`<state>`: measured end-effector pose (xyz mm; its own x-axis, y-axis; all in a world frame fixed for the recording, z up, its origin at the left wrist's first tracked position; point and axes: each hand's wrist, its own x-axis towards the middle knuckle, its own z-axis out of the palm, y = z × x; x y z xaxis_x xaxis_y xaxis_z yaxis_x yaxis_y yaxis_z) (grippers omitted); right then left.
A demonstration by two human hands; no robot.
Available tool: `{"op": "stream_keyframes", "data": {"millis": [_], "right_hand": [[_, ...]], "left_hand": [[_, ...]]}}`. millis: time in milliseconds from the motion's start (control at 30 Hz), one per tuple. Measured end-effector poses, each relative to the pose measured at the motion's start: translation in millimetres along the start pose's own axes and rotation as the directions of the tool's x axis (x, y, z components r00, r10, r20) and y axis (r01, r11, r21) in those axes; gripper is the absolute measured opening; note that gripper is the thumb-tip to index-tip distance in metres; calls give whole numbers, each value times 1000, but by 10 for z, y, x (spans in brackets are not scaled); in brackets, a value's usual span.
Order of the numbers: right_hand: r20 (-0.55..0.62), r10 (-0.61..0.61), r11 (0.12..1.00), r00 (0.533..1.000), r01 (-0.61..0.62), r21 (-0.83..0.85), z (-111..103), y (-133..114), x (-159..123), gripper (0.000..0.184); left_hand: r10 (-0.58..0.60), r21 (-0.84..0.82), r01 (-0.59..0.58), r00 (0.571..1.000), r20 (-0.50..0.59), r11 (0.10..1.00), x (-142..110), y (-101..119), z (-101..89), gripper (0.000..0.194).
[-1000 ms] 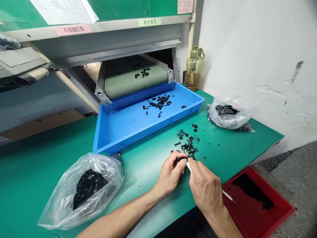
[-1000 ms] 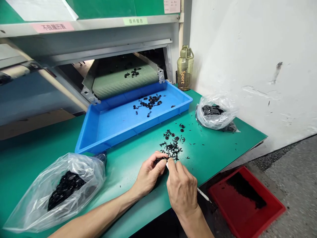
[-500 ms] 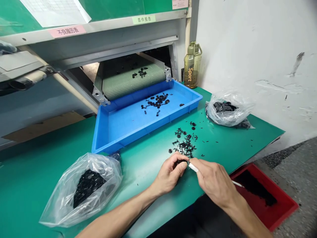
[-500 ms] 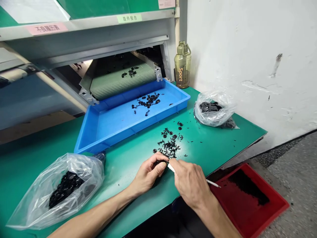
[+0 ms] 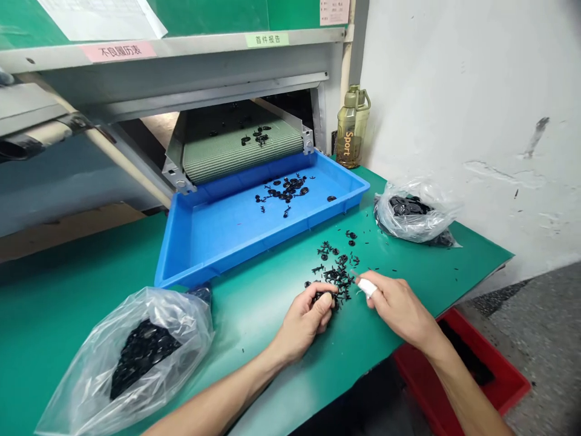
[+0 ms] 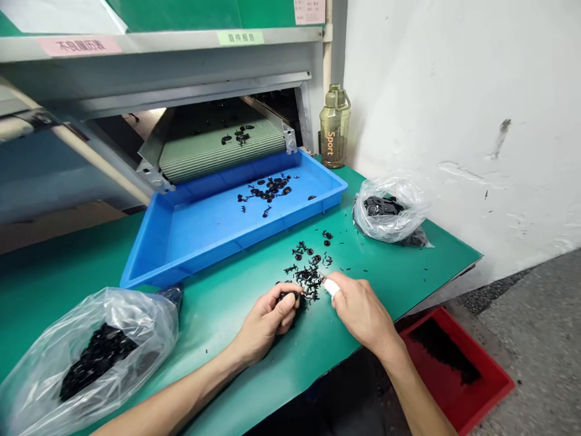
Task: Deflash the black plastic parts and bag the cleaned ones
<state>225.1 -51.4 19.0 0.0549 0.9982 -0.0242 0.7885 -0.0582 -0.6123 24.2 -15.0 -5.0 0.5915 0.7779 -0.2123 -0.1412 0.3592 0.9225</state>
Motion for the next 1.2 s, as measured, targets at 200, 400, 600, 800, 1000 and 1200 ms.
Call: {"op": "stream_keyframes", "data": {"millis": [200,400,600,800,1000,1200], "right_hand": [[-264,21,986,964,-63,-153,-42,152,538,38],[-216,-13,984,976,-26,-178,53,103,935,38],[-103,-111,994,989,110,-9,-11,-170,445,24],[60,-228,925,972,198,324,39,-518,17,23],[-75,-131,957,989,146,251,99,-450,-41,26],[-234,-184,982,955,188,-3,266,-319,-321,42]], "left_hand": [[-26,-282,3,997,-79,959,33,95,-3,12],[-34,-411,12,998,-46,911,37,148,-20,9],[-53,-349,53,999,11,935,47,98,-15,32],[-57,-325,76,996,67,943,44,45,-20,38],[-42,-345,74,994,101,936,42,68,-39,35],[-50,-391,56,998,27,919,47,56,-31,36]]}}
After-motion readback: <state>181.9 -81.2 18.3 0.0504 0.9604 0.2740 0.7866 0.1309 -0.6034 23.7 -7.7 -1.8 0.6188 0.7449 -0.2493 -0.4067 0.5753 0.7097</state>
